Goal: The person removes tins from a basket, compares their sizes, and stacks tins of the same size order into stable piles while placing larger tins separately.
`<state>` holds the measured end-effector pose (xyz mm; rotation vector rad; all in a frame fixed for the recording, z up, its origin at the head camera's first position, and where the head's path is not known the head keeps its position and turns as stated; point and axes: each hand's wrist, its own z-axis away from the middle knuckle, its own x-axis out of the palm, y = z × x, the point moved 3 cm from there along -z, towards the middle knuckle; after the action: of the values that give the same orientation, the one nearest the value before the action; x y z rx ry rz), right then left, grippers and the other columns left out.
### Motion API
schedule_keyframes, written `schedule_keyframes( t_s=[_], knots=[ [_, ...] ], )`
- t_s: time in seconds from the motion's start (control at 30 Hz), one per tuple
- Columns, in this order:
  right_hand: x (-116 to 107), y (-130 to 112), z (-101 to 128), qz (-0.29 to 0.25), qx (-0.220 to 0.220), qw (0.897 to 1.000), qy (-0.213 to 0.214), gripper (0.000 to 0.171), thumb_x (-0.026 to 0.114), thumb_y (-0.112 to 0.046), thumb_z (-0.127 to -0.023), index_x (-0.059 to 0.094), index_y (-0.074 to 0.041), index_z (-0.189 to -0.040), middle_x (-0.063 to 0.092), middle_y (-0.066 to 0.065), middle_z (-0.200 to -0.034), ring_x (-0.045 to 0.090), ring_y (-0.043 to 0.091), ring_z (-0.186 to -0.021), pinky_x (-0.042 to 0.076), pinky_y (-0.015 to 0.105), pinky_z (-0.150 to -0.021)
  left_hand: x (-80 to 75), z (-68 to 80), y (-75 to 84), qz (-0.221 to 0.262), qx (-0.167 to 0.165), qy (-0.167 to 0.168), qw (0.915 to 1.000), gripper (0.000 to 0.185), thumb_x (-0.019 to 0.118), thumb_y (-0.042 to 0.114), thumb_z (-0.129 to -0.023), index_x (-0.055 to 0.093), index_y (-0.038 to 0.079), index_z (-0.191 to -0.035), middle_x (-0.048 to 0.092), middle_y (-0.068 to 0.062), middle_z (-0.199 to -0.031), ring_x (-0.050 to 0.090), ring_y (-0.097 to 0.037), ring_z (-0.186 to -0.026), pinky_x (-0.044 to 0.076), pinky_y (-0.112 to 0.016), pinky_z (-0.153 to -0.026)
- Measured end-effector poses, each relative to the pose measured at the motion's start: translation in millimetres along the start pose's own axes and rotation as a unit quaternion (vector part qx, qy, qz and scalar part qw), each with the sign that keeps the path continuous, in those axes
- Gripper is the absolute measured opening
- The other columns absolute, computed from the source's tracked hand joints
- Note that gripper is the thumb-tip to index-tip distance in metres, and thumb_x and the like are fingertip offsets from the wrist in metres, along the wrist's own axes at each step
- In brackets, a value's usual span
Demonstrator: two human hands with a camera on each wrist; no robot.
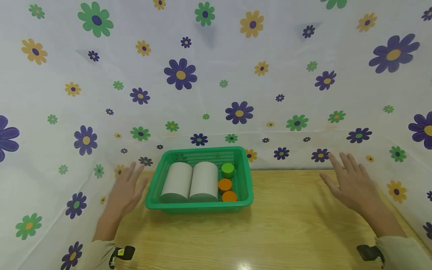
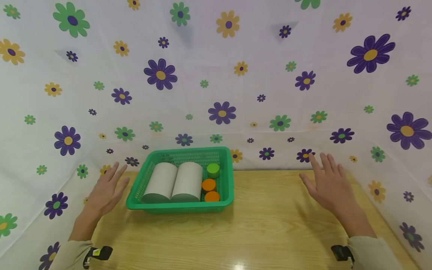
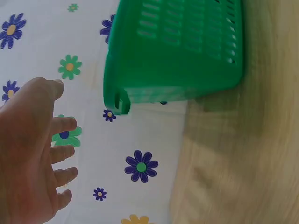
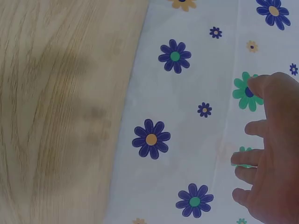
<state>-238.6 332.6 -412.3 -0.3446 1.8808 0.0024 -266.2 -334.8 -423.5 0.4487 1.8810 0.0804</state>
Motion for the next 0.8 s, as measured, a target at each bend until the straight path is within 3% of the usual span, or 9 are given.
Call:
schedule_keyframes(
  t_s=[0.33, 0.53, 0.8],
  knots=[
    [-6.7, -7.8, 7.6, -0.019, -0.001, 0.999, 0.041, 0.074, 0.048, -0.041, -0.107, 0.019, -0.001, -0.162, 0.022, 0.041, -0.156, 0.014, 0.058, -0.147, 0.01, 0.072, -0.113, 0.9, 7.6, 28.3, 0.058, 0.028, 0.045, 0.9969, 0.054, 0.045, 0.034, -0.11, 0.042, 0.005, -0.155, 0.029, -0.026, -0.163, 0.027, -0.052, -0.146, 0.022, -0.069, -0.113],
    [-5.0, -19.3, 15.0, -0.055, 0.005, 0.997, 0.061, 0.071, 0.05, -0.039, -0.107, 0.023, 0.0, -0.161, 0.023, 0.041, -0.156, 0.013, 0.059, -0.147, 0.006, 0.072, -0.114, 0.4, 21.7, 44.2, 0.09, 0.032, 0.059, 0.9937, 0.05, 0.051, 0.032, -0.108, 0.047, 0.008, -0.152, 0.033, -0.023, -0.161, 0.033, -0.049, -0.144, 0.029, -0.069, -0.108],
    [-3.5, -36.0, 14.3, -0.104, 0.009, 0.99, 0.093, 0.07, 0.053, -0.035, -0.106, 0.024, -0.004, -0.161, 0.022, 0.039, -0.158, 0.012, 0.057, -0.148, 0.007, 0.072, -0.114, 7.1, 29.3, 66.8, 0.151, 0.032, 0.07, 0.9855, 0.047, 0.052, 0.026, -0.108, 0.048, 0.007, -0.15, 0.04, -0.023, -0.155, 0.036, -0.047, -0.141, 0.032, -0.07, -0.105]
  ],
)
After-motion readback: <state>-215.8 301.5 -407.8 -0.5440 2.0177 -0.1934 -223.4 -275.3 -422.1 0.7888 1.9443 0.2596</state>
